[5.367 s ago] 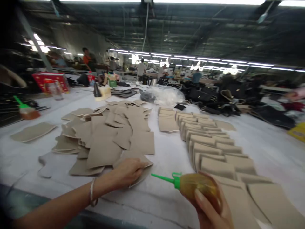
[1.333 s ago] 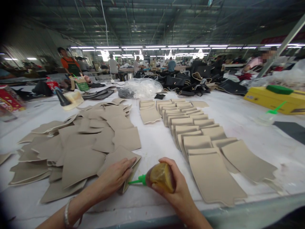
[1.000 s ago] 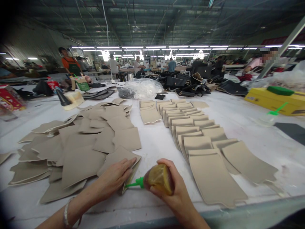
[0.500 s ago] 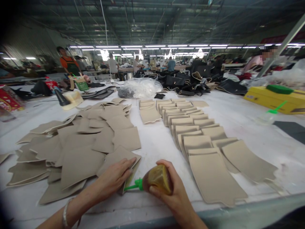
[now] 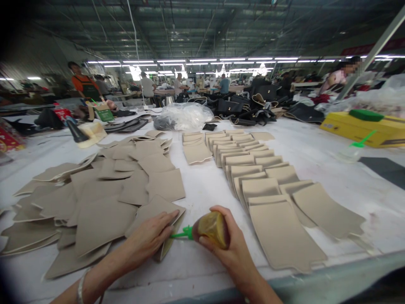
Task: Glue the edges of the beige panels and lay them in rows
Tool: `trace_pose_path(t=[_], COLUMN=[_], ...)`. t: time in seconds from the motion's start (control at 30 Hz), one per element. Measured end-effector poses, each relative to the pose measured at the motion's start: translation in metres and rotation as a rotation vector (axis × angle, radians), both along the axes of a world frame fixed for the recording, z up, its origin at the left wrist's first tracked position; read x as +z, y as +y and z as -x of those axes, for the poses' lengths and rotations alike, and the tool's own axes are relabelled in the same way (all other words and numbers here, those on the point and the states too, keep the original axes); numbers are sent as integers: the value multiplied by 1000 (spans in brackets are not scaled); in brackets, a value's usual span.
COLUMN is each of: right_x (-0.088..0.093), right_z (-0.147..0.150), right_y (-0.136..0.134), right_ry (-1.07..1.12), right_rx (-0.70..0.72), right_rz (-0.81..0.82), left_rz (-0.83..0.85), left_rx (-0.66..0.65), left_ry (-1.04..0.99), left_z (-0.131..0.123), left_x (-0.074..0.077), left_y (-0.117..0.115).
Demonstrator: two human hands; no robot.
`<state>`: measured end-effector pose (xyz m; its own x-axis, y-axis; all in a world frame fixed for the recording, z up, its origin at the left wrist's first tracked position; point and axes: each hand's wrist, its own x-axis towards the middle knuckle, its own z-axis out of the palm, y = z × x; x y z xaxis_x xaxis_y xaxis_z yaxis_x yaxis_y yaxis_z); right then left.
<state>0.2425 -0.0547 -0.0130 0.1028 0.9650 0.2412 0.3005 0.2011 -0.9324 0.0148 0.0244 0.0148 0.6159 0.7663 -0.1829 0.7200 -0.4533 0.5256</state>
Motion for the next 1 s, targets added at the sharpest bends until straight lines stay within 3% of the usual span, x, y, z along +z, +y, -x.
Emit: trace_pose_path(t=[0.17,0.33,0.57,0.83,1.0], right_x=[4,6,3,6,6], right_z=[-9,-7,-15,-12,-15], right_y=[10,10,25,15,19], right_ry=[-37,59,-63,-39,-48], right_rx=[-106,56,-167,-92,-160], right_rz=[-58,17,-116,-40,-53], left_rz=[10,24,28,18,2], left_rx=[-1,11,21,23,36], left_ry=[-22,-38,-50,-62,-68], left_z=[1,0,0,0,-1], left_x=[0,-3,-4,-6,-2], left_y=[1,3,5,6,5])
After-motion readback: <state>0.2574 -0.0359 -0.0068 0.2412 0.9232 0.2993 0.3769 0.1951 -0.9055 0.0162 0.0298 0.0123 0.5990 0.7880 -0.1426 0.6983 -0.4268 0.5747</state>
